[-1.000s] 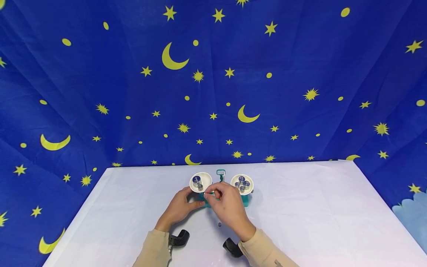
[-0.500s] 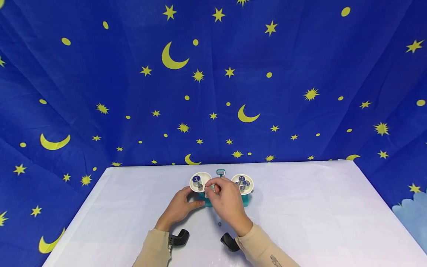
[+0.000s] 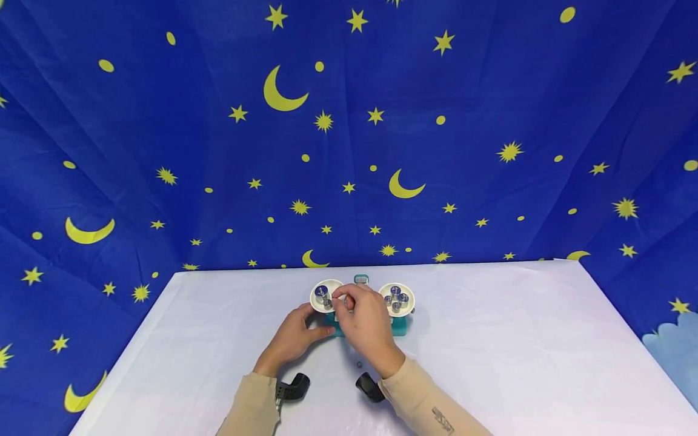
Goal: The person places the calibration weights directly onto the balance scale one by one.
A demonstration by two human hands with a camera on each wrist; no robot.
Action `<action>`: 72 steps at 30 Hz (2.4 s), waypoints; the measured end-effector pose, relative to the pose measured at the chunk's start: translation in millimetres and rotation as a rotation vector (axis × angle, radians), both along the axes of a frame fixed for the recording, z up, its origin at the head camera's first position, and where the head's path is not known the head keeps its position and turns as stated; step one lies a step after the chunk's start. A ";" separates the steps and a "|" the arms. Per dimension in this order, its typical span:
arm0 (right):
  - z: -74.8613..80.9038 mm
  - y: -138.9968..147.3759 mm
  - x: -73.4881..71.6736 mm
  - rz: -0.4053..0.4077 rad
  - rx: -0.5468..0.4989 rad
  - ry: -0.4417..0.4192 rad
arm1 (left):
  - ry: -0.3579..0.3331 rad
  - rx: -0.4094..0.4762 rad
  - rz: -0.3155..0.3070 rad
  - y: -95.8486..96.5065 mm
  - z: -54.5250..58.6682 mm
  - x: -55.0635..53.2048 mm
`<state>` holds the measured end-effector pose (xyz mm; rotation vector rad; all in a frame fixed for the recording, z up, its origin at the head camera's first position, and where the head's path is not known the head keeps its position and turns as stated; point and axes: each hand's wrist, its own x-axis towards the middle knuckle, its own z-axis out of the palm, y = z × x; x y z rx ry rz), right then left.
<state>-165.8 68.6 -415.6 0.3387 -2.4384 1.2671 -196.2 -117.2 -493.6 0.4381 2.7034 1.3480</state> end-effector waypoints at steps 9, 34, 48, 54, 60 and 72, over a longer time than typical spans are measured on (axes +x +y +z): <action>-4.6 -4.6 -1.6 -0.033 0.027 0.041 | 0.008 0.006 0.001 -0.4 0.6 -0.1; -6.1 -18.1 -9.3 -0.148 0.055 0.034 | -0.007 0.041 -0.015 -0.3 0.7 -1.0; -8.2 -19.1 -13.3 -0.168 0.085 0.037 | -0.009 0.030 -0.018 -0.1 1.7 -0.7; -7.7 -18.7 -13.3 -0.164 0.086 0.041 | 0.002 0.024 -0.022 0.0 1.6 -1.0; -6.3 -18.0 -10.5 -0.146 0.075 0.062 | -0.010 0.022 -0.018 0.2 1.8 0.1; 5.2 -9.6 -4.1 -0.110 0.007 0.092 | 0.005 0.016 -0.009 -0.1 1.5 0.2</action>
